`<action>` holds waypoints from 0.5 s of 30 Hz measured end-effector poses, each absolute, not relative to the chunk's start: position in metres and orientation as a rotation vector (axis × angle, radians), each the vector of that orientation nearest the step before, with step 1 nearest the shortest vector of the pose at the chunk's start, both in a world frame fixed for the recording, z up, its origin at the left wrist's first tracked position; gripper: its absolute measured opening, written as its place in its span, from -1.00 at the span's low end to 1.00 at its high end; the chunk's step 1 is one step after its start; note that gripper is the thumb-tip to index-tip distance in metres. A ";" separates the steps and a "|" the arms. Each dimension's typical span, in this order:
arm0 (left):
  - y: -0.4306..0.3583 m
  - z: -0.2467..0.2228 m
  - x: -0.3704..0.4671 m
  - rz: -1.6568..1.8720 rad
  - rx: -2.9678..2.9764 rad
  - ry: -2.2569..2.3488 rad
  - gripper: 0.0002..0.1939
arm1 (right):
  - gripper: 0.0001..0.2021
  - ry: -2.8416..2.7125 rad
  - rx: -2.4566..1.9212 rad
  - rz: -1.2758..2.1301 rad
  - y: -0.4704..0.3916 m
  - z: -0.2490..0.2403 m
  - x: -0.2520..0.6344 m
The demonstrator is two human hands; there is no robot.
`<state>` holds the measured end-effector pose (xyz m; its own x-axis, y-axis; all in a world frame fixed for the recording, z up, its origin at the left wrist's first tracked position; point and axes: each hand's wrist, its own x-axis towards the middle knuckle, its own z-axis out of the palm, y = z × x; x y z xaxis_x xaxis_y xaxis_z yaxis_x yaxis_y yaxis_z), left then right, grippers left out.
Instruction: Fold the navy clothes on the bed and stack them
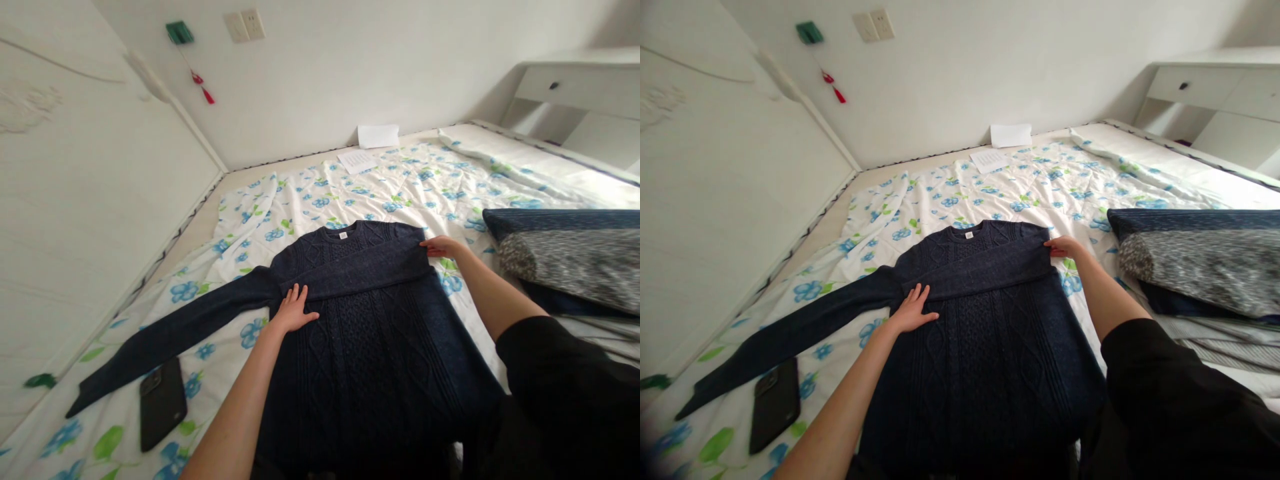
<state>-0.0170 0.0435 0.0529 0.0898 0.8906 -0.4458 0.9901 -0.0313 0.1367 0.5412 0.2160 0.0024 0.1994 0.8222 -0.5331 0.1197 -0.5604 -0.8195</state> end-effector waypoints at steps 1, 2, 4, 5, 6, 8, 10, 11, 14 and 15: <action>0.043 0.052 -0.017 -0.329 1.970 1.844 0.26 | -0.74 -0.856 -1.791 1.435 0.217 0.003 0.538; 0.043 0.051 -0.017 -0.322 1.971 1.839 0.26 | -0.76 -0.819 -1.747 1.458 0.217 0.003 0.534; 0.043 0.050 -0.019 -0.316 1.970 1.829 0.27 | -0.78 -0.735 -1.683 1.452 0.220 0.004 0.527; 0.043 0.049 -0.020 -0.317 1.969 1.826 0.27 | -0.78 -0.700 -1.674 1.422 0.221 0.004 0.524; 0.043 0.048 -0.021 -0.315 1.969 1.823 0.27 | -0.78 -0.674 -1.685 1.381 0.223 0.004 0.521; 0.043 0.047 -0.024 -0.302 1.972 1.811 0.28 | -0.79 -0.634 -1.722 1.298 0.226 0.003 0.520; 0.042 0.047 -0.025 -0.286 1.978 1.796 0.28 | -0.80 -0.598 -1.747 1.222 0.230 0.000 0.523; 0.041 0.047 -0.025 -0.289 1.976 1.794 0.28 | -0.81 -0.572 -1.756 1.177 0.232 -0.003 0.526; 0.040 0.048 -0.024 -0.322 1.953 1.805 0.28 | -0.83 -0.499 -1.802 1.053 0.236 -0.012 0.532; 0.041 0.049 -0.024 -0.324 1.947 1.801 0.27 | -0.83 -0.530 -1.804 1.039 0.237 -0.015 0.533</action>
<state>-0.0239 0.0408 0.0485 0.1129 0.8742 -0.4722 0.9840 -0.0325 0.1752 0.5327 0.2368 -0.0151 0.5447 0.7252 -0.4211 -0.0850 -0.4519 -0.8880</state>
